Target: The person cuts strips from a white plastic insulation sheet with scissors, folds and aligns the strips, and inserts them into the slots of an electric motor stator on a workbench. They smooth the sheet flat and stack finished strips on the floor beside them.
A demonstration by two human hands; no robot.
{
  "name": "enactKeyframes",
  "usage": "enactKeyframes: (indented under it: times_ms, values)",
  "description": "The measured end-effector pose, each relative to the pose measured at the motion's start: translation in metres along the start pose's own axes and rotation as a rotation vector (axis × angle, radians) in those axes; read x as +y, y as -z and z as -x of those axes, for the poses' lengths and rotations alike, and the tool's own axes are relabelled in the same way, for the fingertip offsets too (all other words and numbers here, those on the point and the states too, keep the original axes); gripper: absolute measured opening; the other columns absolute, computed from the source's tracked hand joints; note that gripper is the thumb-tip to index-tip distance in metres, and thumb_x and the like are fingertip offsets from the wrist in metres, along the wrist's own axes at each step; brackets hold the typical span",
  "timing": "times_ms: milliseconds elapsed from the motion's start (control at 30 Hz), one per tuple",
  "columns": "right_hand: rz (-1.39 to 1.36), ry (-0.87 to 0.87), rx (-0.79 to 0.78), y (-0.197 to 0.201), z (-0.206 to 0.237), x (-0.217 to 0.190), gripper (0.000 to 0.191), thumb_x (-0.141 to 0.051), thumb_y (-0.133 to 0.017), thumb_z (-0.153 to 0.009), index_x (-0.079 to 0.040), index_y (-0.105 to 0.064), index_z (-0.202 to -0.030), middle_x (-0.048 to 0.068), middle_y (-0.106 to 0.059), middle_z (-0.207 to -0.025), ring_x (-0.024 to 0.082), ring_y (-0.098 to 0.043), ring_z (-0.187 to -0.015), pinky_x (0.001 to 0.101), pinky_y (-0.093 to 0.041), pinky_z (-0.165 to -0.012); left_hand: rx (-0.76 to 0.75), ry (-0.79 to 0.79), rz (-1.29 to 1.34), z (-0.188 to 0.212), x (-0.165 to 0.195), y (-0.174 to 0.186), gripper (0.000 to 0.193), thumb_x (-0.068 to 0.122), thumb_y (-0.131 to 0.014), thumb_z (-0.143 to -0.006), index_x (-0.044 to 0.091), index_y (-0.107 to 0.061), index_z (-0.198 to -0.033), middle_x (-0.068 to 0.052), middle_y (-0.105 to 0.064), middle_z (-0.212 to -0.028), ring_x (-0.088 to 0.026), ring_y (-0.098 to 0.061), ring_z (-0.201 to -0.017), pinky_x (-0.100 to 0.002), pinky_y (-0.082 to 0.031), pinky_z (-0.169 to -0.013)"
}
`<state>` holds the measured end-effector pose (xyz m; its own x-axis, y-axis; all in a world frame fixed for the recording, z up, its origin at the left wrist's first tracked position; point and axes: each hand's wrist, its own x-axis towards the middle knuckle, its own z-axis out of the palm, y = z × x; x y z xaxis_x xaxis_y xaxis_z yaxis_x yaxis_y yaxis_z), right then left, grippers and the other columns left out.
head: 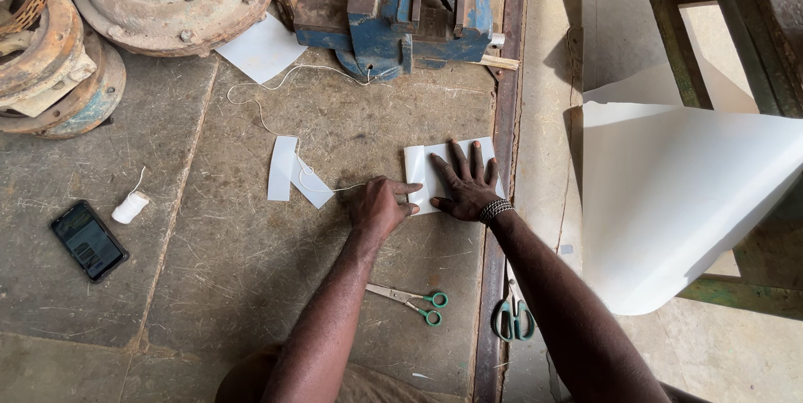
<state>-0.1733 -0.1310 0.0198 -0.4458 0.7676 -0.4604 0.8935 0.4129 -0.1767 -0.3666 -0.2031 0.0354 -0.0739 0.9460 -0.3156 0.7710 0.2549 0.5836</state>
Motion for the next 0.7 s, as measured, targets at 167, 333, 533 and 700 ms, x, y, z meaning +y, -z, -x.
enactKeyframes:
  times_ms: [167,333,533,700]
  values:
    - [-0.006,0.004,-0.004,0.003,0.0,-0.001,0.105,-0.075,-0.06,-0.085,-0.044,0.004,-0.162,0.007,0.024,-0.171,0.043,0.027,-0.153,0.0739,0.011,-0.117,-0.006,-0.006,0.0,-0.001,0.001,0.005,0.045,0.029,-0.091,-0.072,0.036,-0.078,-0.114,-0.006,-0.071,-0.121,-0.022,-0.066,-0.116,-0.04,-0.056,-0.099]
    - [-0.009,0.007,-0.008,0.002,0.0,0.0,0.106,-0.076,-0.059,-0.084,-0.045,0.004,-0.162,0.006,0.025,-0.171,0.043,0.027,-0.154,0.0736,0.011,-0.117,0.003,-0.034,-0.005,0.0,0.002,0.007,0.045,0.029,-0.092,-0.07,0.036,-0.078,-0.113,-0.006,-0.072,-0.12,-0.023,-0.067,-0.115,-0.04,-0.056,-0.099]
    - [-0.011,0.012,-0.014,0.002,-0.002,0.002,0.109,-0.077,-0.06,-0.082,-0.044,0.005,-0.163,0.007,0.025,-0.171,0.044,0.027,-0.153,0.0741,0.011,-0.116,-0.025,0.009,-0.013,-0.001,0.005,0.009,0.046,0.029,-0.092,-0.071,0.037,-0.078,-0.114,-0.006,-0.07,-0.122,-0.023,-0.066,-0.115,-0.041,-0.056,-0.097]
    - [0.02,0.003,-0.027,0.005,-0.004,0.0,0.121,-0.083,-0.067,-0.073,-0.043,0.005,-0.162,0.009,0.025,-0.171,0.045,0.026,-0.153,0.0754,0.011,-0.116,-0.031,-0.004,-0.037,-0.001,0.006,0.011,0.045,0.031,-0.091,-0.072,0.038,-0.077,-0.115,-0.005,-0.071,-0.122,-0.022,-0.067,-0.115,-0.041,-0.056,-0.097]
